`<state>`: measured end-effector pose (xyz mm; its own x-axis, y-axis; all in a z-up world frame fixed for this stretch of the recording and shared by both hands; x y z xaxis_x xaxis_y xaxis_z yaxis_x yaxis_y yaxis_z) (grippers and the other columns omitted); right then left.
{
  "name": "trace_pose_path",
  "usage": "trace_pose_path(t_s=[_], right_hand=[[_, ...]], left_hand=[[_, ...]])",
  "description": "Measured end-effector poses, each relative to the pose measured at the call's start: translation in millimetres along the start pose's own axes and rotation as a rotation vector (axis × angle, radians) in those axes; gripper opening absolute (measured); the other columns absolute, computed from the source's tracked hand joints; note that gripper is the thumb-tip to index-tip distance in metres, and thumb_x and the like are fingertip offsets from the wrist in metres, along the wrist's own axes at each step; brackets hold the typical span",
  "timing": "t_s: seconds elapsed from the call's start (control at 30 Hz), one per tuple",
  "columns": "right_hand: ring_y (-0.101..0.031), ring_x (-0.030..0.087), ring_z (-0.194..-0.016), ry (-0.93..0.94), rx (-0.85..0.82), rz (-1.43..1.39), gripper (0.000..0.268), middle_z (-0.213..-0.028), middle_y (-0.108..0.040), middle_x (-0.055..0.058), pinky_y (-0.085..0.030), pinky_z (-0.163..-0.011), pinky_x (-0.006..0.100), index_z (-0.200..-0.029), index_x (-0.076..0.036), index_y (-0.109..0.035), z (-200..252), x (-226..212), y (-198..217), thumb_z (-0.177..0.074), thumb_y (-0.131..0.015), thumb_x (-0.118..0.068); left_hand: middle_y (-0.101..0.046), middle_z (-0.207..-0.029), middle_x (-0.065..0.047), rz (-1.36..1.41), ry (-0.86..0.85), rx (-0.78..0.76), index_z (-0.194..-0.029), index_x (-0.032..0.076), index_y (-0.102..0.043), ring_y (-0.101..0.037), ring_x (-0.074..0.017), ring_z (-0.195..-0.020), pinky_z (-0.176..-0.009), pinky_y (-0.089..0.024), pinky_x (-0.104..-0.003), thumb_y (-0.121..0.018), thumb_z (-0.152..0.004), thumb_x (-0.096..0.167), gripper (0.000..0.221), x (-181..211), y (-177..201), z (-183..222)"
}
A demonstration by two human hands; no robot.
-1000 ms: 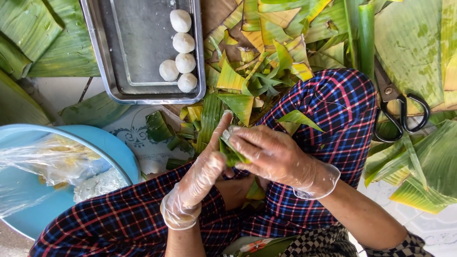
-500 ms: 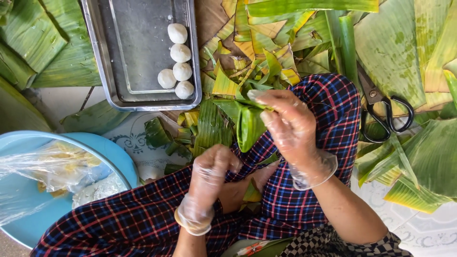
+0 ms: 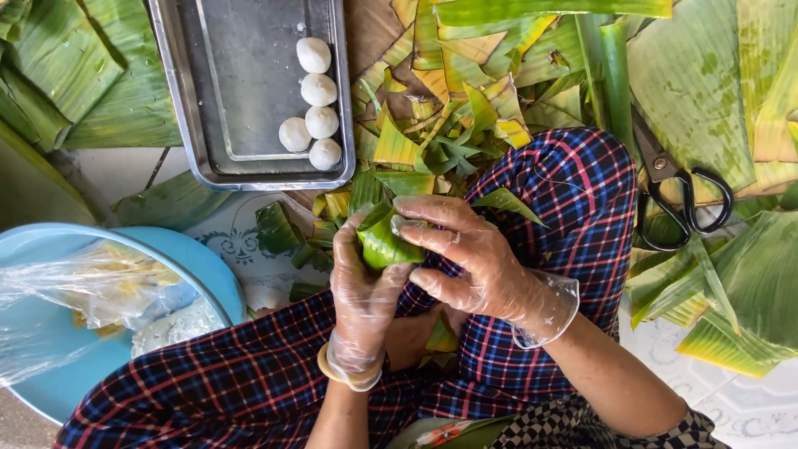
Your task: Wrapping white dough balls in banana leaves to make traditional cakes.
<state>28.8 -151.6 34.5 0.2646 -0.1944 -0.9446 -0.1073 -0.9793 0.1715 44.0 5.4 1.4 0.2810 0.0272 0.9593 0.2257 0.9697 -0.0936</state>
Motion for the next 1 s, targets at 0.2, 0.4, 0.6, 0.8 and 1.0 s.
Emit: trace_pose_path(t_s=[0.2,0.4,0.6,0.8,1.0], right_hand=[[-0.073,0.039,-0.103,0.007,0.100,0.167,0.040,-0.114,-0.072,0.021,-0.061,-0.088,0.049,-0.118,0.001,-0.073,2.2,-3.2,-6.8,-0.084,-0.084,-0.018],[-0.070,0.043,-0.109,0.071,0.093,0.277,0.033,-0.119,-0.071,0.022,-0.060,-0.091,0.051,-0.119,-0.003,-0.074,0.3,-4.0,-13.5,-0.089,-0.080,-0.015],[-0.062,0.045,-0.125,-0.077,0.046,0.170,0.034,-0.137,-0.061,0.024,-0.056,-0.100,0.054,-0.124,-0.006,-0.068,-1.0,5.8,-13.8,-0.092,-0.077,-0.016],[-0.060,0.043,-0.129,-0.193,0.017,0.022,0.051,-0.142,-0.058,0.024,-0.054,-0.105,0.052,-0.133,-0.004,-0.060,3.2,17.7,-14.1,-0.087,-0.080,-0.014],[-0.047,0.039,-0.139,-0.414,0.026,-0.436,0.091,-0.158,-0.039,0.022,-0.046,-0.109,0.052,-0.160,-0.010,-0.027,15.0,28.8,-16.3,-0.085,-0.079,-0.009]], left_hand=[[-0.071,-0.119,-0.025,-0.557,-0.164,0.122,-0.149,0.005,-0.046,-0.071,-0.0432,-0.107,-0.092,-0.060,-0.053,-0.083,-0.079,0.007,0.079,23.1,-10.7,0.3],[-0.073,-0.117,-0.021,-0.663,-0.165,0.189,-0.147,0.011,-0.050,-0.073,-0.0436,-0.101,-0.084,-0.063,-0.053,-0.081,-0.078,0.010,0.076,8.8,-7.3,3.9],[-0.075,-0.113,-0.021,-0.597,-0.189,0.180,-0.146,0.008,-0.050,-0.075,-0.0434,-0.097,-0.082,-0.064,-0.053,-0.077,-0.083,0.006,0.069,7.2,-12.7,2.9],[-0.071,-0.119,-0.026,-0.403,-0.204,0.094,-0.149,0.003,-0.044,-0.074,-0.0443,-0.102,-0.085,-0.063,-0.055,-0.074,-0.089,0.008,0.067,11.5,-14.9,0.8],[-0.073,-0.107,-0.017,0.050,-0.081,-0.095,-0.154,0.002,-0.039,-0.072,-0.0233,-0.090,-0.078,-0.064,-0.041,-0.066,-0.098,0.014,0.063,-23.3,-5.7,10.3]])
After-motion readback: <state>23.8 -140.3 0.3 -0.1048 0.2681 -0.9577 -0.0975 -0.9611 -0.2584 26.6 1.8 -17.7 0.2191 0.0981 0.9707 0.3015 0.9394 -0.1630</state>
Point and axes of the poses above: each hand's wrist, its own z-axis away from the middle knuckle, its own y-axis out of the back of the hand, x = y × z, the point moved 6 cm from there along -z, towards the middle knuckle
